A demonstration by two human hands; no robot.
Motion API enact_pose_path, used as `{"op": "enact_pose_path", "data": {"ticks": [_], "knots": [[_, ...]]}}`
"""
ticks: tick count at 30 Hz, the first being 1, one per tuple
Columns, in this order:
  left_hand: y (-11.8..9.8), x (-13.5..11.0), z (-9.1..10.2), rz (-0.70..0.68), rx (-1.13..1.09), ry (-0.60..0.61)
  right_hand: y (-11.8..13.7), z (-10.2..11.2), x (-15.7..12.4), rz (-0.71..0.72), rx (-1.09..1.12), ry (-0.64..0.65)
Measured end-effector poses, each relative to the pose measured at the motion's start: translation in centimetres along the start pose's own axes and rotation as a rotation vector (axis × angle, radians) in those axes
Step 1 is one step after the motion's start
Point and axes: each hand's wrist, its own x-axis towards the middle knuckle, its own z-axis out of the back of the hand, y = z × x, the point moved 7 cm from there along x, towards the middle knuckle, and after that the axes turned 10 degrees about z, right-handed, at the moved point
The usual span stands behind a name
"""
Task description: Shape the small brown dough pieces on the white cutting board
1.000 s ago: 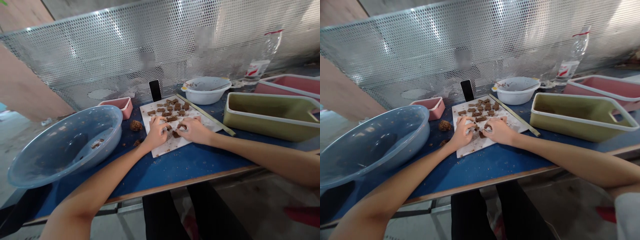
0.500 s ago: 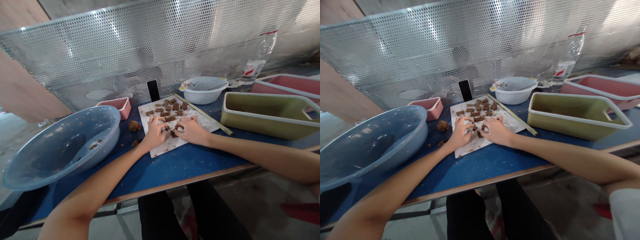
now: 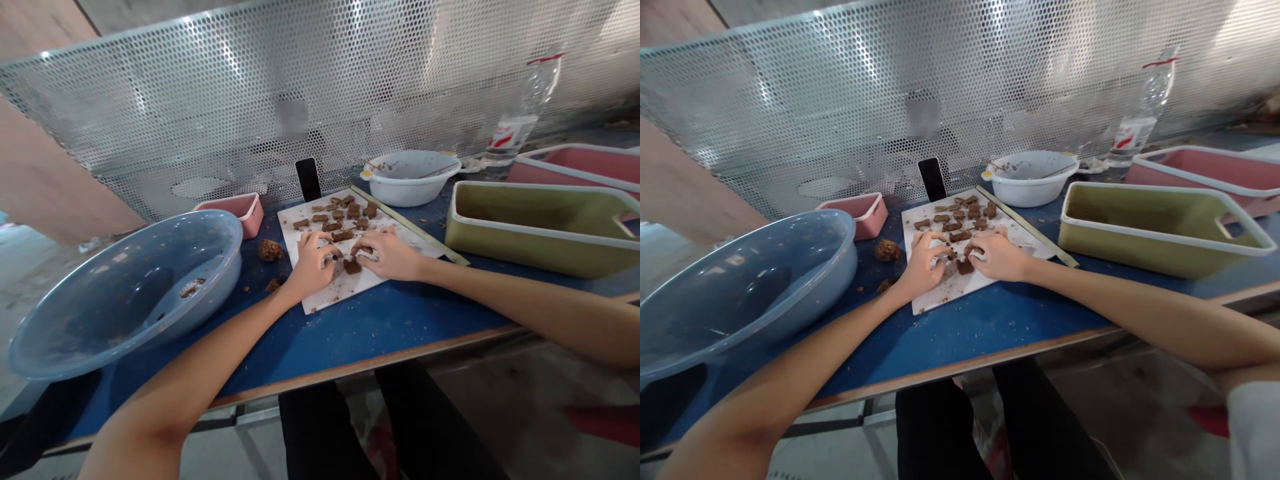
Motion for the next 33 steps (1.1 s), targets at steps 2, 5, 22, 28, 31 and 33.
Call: {"op": "enact_pose_path", "data": {"ticks": [2,5,22,28,31,33], "knots": [[0.0,0.0,0.0,0.004,0.003,0.002,0.0,0.0,0.0,0.002,0.0,-0.008],[-0.1,0.0,0.1,0.014,0.004,0.003,-0.3,0.3,-0.1,0.019,-0.019,-0.028],[-2.9,-0.9,0.6,-0.153,0.115,0.143,-0.7,2.0,-0.1,0.15,-0.082,-0.078],[-2.6,-0.8,0.5,-0.126,0.111,0.135,-0.9,1.7,-0.1,0.162,-0.116,-0.068],[-2.7,-0.8,0.5,-0.135,0.104,0.15,-0.8,1.7,-0.1,0.178,-0.128,-0.062],[-2.7,-0.7,0.4,-0.13,0.095,0.16,-0.7,1.7,-0.1,0.179,-0.127,-0.058]]}}
